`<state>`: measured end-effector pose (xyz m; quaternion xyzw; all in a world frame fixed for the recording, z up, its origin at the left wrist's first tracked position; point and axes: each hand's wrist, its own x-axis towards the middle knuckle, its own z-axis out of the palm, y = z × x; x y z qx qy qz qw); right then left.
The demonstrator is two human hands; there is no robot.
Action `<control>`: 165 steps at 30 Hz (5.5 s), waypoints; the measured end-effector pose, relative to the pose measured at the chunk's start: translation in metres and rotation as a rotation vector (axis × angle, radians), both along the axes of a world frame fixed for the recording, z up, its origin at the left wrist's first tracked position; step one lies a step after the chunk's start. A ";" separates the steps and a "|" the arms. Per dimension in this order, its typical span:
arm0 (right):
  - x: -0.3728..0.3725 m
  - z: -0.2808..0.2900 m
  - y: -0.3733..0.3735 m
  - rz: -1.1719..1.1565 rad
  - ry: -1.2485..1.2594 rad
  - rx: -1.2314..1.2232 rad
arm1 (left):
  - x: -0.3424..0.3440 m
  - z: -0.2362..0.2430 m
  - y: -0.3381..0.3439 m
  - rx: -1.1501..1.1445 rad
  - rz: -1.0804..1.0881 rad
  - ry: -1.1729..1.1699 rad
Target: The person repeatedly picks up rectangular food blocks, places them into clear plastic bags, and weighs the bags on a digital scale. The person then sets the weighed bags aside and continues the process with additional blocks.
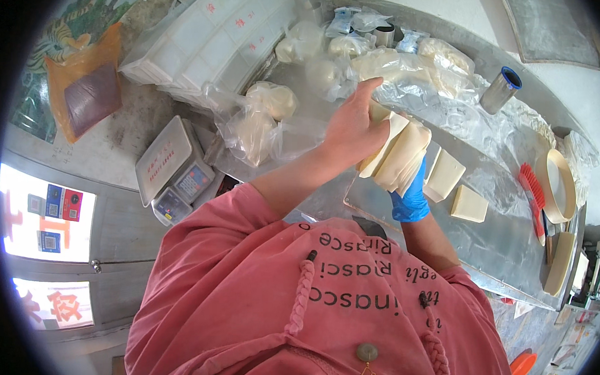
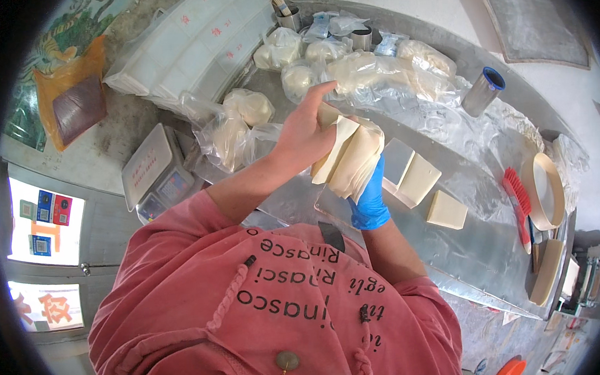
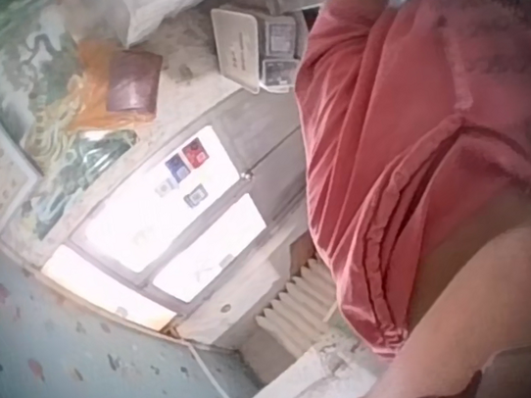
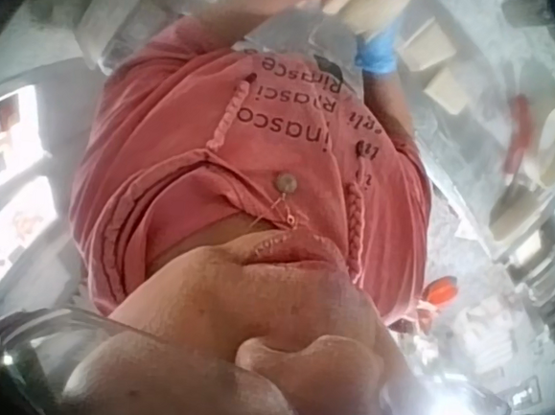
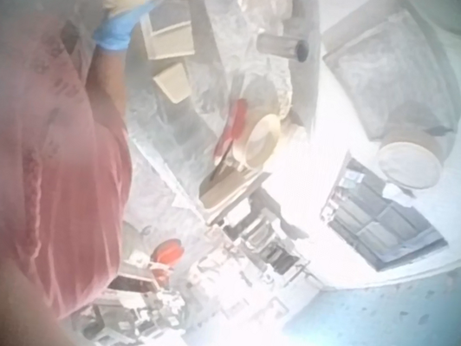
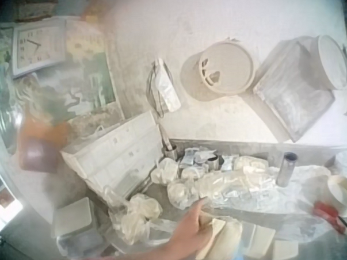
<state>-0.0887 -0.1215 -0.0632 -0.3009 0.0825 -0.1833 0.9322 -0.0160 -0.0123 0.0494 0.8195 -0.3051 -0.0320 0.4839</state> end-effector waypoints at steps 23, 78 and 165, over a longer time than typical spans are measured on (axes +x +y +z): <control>0.019 -0.041 0.006 0.006 0.026 -0.933 | 0.023 -0.042 0.016 0.386 -0.143 -0.698; -0.013 -0.017 -0.063 -0.159 0.061 -0.336 | 0.005 -0.061 -0.049 -0.030 -0.132 -0.283; 0.177 -0.109 0.100 0.179 0.607 -0.182 | 0.158 -0.206 0.126 -0.665 0.523 1.325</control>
